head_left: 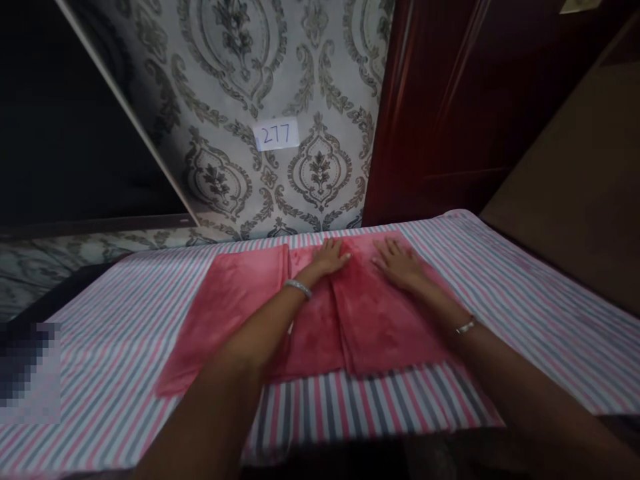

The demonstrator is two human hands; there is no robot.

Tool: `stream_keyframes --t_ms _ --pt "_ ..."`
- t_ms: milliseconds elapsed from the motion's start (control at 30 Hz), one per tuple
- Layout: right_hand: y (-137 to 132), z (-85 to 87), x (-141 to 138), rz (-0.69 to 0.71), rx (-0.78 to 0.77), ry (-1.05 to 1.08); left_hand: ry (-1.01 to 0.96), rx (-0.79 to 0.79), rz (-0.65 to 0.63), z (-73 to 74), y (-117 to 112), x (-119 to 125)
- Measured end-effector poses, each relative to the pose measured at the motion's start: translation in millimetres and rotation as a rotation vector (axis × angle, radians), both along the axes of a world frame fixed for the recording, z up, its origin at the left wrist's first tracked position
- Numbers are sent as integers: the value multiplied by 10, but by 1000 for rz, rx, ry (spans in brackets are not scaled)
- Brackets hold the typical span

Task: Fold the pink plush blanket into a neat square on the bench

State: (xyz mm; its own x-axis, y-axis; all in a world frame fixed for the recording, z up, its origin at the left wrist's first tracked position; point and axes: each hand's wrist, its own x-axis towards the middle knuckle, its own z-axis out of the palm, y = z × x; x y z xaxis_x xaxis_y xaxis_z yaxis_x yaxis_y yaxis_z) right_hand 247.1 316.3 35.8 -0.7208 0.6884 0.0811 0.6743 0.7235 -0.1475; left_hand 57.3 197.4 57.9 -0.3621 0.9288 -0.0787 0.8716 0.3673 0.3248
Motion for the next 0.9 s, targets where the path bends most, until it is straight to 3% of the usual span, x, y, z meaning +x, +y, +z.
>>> stream_keyframes --t_ms 133,233,400,600,900 --pt "-613 -106 99 208 2 -38 14 -57 -29 171 -508 -57" --pt "-883 -216 85 230 -2 -56 94 -60 24 218 -1008 -115" --pt "-1026 -382 65 227 66 -7 225 -110 256 43 -1613 -105" --pt "-1014 -453 79 225 112 23 357 -19 303 -289 -1703 65" --pt "-1088 -420 78 203 127 35 407 67 297 -350 -1744 60"
